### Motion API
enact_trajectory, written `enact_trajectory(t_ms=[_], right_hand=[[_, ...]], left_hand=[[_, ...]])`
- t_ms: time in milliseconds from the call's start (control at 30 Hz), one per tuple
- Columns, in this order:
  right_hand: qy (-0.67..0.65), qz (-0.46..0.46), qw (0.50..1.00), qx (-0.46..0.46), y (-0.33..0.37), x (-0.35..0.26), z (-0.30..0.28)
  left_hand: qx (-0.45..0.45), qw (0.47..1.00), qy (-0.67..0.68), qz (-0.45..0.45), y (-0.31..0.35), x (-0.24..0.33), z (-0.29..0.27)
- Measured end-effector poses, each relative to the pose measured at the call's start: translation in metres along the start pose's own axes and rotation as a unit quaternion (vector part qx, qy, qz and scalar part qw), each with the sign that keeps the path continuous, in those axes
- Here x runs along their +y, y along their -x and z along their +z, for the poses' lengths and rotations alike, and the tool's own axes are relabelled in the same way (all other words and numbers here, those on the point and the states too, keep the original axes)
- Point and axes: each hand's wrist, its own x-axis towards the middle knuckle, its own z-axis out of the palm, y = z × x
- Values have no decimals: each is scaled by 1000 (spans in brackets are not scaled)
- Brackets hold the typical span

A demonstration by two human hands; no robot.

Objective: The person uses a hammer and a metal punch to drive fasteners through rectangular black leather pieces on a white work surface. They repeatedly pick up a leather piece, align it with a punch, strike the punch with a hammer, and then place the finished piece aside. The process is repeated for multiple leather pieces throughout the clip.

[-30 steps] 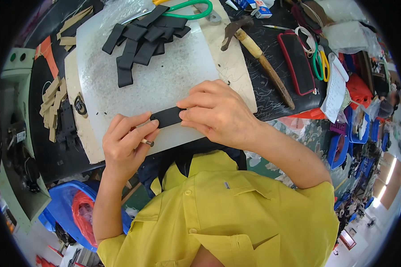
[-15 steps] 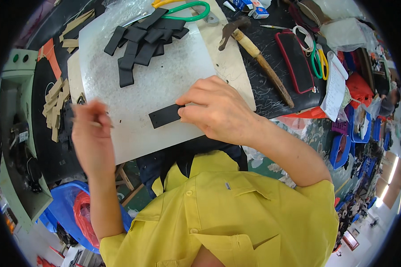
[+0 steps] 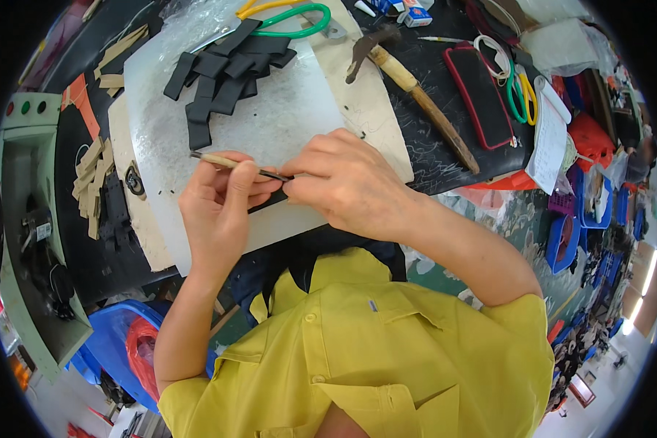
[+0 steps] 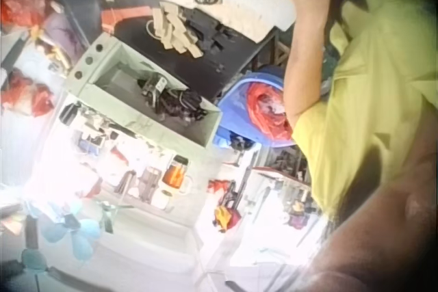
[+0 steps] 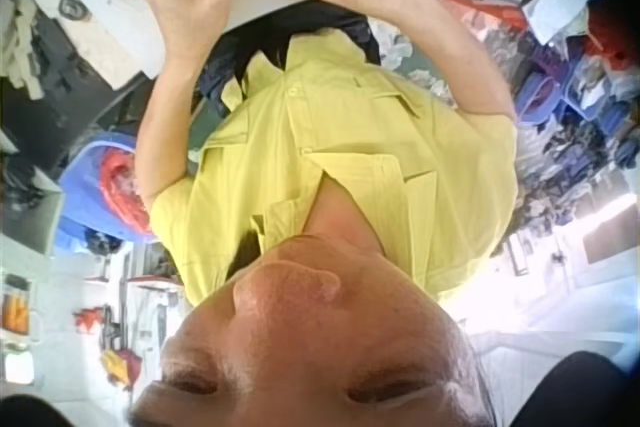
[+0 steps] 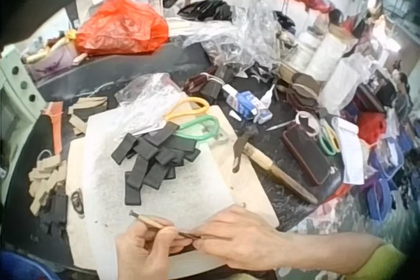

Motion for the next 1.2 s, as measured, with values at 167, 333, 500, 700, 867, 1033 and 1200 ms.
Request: enact_trajectory(t_ms=[167, 333, 500, 700, 867, 1033, 1200], right_hand=[[-27, 25, 999, 38, 6, 3, 6], [-29, 22, 999, 38, 5, 4, 5], [-20, 17, 999, 46, 5, 2, 5], [-10, 33, 999, 38, 4, 1, 2], [8, 208, 962, 179, -2, 46, -53], [231, 292, 922, 108, 26, 89, -44], [202, 276, 921, 188, 14, 63, -68]], left_hand=[[-26, 999, -36, 22, 1, -9, -5], [-57, 992, -79, 75, 3, -14, -8], [-59, 969, -183, 156, 4, -13, -6], [-36, 912, -294, 284, 4, -21, -3], [-35, 886, -336, 316, 7, -22, -2], [-6, 869, -334, 365, 4, -23, 4], [-6, 827, -398, 397, 8, -15, 8]])
